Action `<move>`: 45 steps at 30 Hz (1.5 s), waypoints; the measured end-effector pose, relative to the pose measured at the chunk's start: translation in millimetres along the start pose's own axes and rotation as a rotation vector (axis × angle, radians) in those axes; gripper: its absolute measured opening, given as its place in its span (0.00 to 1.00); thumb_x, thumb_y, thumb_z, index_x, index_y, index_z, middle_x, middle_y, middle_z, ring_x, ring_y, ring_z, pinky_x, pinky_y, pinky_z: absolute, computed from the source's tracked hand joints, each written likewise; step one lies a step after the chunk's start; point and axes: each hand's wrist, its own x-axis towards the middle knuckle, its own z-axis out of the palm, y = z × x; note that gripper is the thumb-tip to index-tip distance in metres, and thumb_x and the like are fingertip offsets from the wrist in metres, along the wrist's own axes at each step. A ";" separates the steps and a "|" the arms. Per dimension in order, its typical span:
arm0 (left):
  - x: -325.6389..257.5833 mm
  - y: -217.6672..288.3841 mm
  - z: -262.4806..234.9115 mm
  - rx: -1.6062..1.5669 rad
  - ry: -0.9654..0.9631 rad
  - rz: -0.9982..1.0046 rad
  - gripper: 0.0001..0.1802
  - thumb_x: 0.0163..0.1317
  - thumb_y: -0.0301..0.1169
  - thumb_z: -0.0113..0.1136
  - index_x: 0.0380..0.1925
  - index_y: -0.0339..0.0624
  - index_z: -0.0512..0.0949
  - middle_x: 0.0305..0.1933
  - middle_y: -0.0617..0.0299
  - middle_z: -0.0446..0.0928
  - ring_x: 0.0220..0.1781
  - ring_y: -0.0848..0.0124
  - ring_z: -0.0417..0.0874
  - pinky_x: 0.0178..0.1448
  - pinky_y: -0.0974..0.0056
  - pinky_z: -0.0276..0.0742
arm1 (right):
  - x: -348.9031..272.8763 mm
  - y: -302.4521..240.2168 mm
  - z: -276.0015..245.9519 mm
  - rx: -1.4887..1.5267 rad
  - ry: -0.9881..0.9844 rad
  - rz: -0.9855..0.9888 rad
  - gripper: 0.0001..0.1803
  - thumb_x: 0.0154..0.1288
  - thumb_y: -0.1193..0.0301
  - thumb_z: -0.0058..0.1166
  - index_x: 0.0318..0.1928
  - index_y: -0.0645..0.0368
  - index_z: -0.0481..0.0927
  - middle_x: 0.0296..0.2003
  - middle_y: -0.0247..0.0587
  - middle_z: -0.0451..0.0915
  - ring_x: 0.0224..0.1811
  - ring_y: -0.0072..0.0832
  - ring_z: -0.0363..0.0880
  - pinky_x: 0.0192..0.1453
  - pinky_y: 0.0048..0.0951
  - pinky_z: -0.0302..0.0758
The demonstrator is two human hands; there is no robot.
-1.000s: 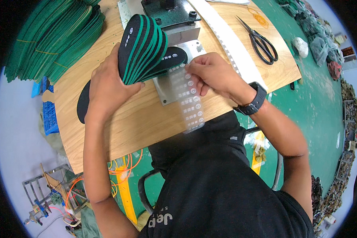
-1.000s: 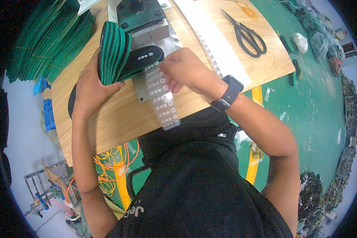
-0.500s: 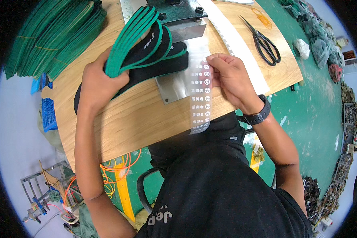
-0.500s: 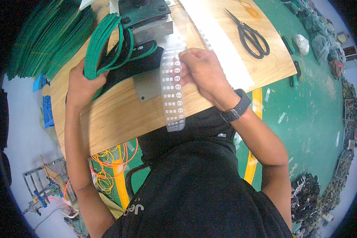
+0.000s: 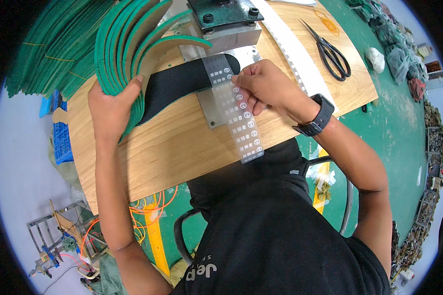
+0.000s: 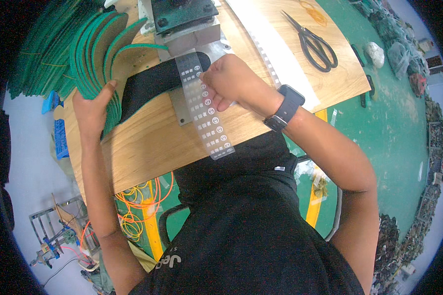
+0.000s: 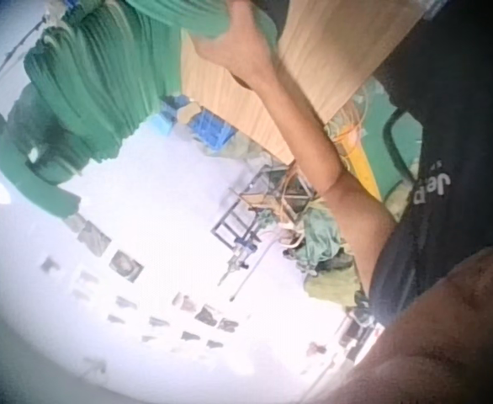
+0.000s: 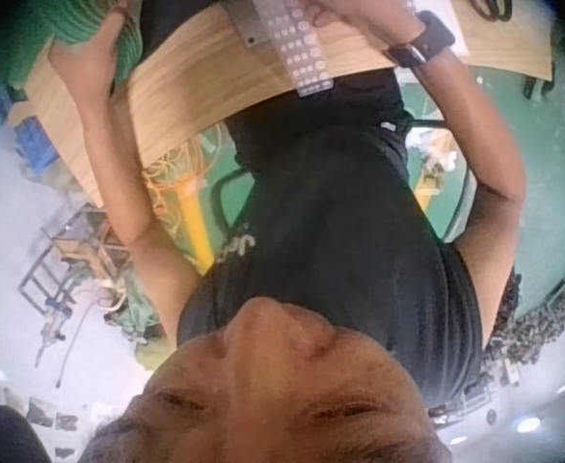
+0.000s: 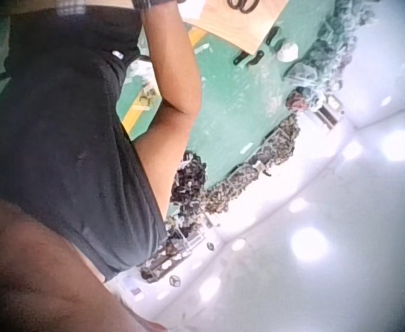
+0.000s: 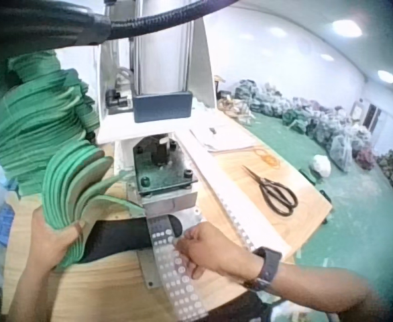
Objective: The person places green shoe insoles into a press machine and applies labels from a strip using shears to cut the labels, then gathers and organizes the labeled insoles on the table.
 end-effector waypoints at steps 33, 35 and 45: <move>-2.0 10.4 6.4 -0.001 -0.095 -0.036 0.16 0.51 0.30 0.66 0.38 0.31 0.78 0.32 0.62 0.81 0.32 0.78 0.76 0.42 0.70 0.73 | -7.2 -3.8 7.3 0.060 0.095 0.071 0.19 0.68 0.63 0.51 0.24 0.65 0.76 0.16 0.38 0.76 0.12 0.22 0.75 0.12 0.19 0.69; -0.4 11.2 5.4 0.041 -0.099 -0.054 0.16 0.51 0.30 0.66 0.38 0.31 0.78 0.32 0.61 0.81 0.31 0.78 0.76 0.42 0.70 0.74 | -8.0 -1.7 4.6 0.063 0.064 0.051 0.19 0.66 0.63 0.51 0.23 0.67 0.76 0.17 0.42 0.77 0.13 0.27 0.77 0.14 0.22 0.71; 2.6 6.4 6.4 0.018 -0.103 -0.027 0.17 0.50 0.31 0.66 0.37 0.31 0.79 0.31 0.61 0.81 0.31 0.77 0.76 0.41 0.69 0.74 | -3.9 2.4 2.3 0.089 0.021 0.022 0.16 0.68 0.67 0.51 0.24 0.64 0.77 0.15 0.36 0.76 0.12 0.21 0.77 0.12 0.16 0.68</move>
